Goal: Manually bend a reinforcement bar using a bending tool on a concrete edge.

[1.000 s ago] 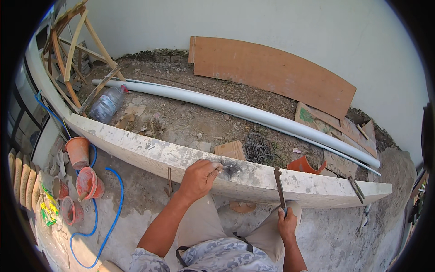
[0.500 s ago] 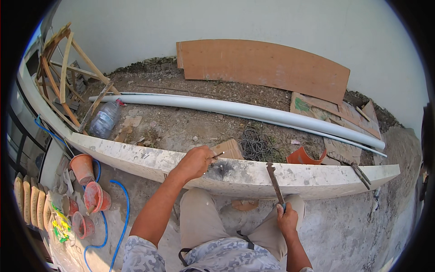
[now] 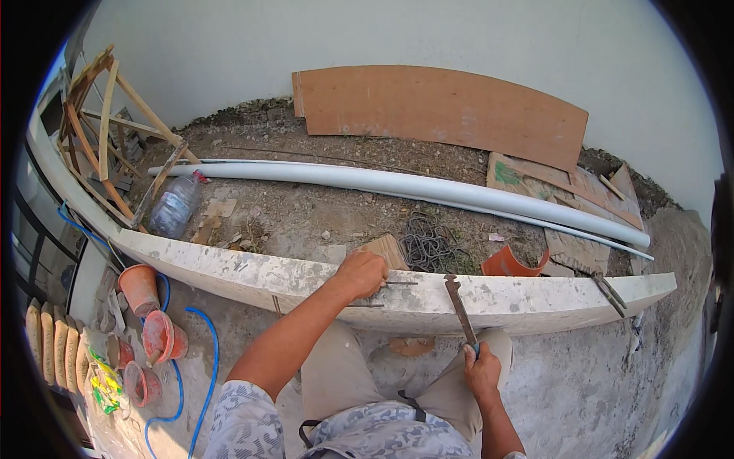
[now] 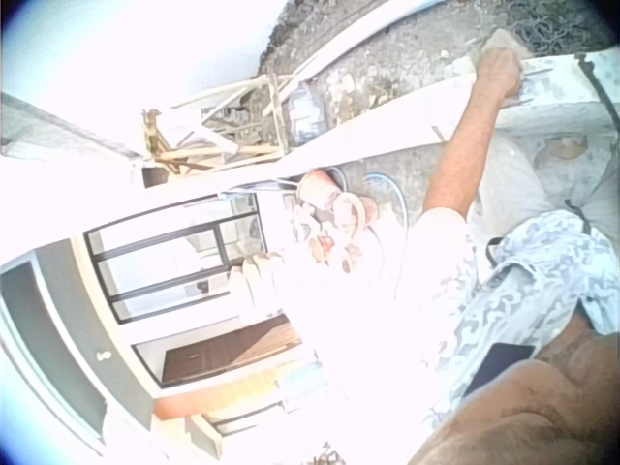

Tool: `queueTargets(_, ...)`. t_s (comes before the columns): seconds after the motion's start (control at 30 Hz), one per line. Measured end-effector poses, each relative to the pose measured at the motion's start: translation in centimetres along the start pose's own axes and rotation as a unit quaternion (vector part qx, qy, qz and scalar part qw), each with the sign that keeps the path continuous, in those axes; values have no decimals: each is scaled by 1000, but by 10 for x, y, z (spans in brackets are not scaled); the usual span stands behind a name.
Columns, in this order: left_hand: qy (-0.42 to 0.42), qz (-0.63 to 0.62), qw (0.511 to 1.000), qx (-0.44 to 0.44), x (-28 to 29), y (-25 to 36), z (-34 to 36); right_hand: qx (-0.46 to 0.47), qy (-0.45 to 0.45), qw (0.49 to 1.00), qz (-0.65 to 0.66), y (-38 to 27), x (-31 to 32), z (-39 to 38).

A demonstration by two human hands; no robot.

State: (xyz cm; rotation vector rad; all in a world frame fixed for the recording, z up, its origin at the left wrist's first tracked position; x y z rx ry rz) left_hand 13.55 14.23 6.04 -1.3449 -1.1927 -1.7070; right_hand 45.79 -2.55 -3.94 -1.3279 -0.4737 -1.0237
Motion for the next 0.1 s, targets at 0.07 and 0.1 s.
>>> queueTargets(0.07,64,-20,998,8,2,-6,-5,5,0,1000,-5,4,-3,-1)
queueTargets(0.1,127,-40,991,12,8,-10,-8,7,2,1000,-10,7,-6,-1)
Point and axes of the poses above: each hand's wrist, its own z-axis towards the middle knuckle, its own x-axis out of the back of the hand, y = z × x, the point moved 6 cm from there along z, towards the middle knuckle, and after that the axes turned 13 degrees about y, right-handed, at the moved point
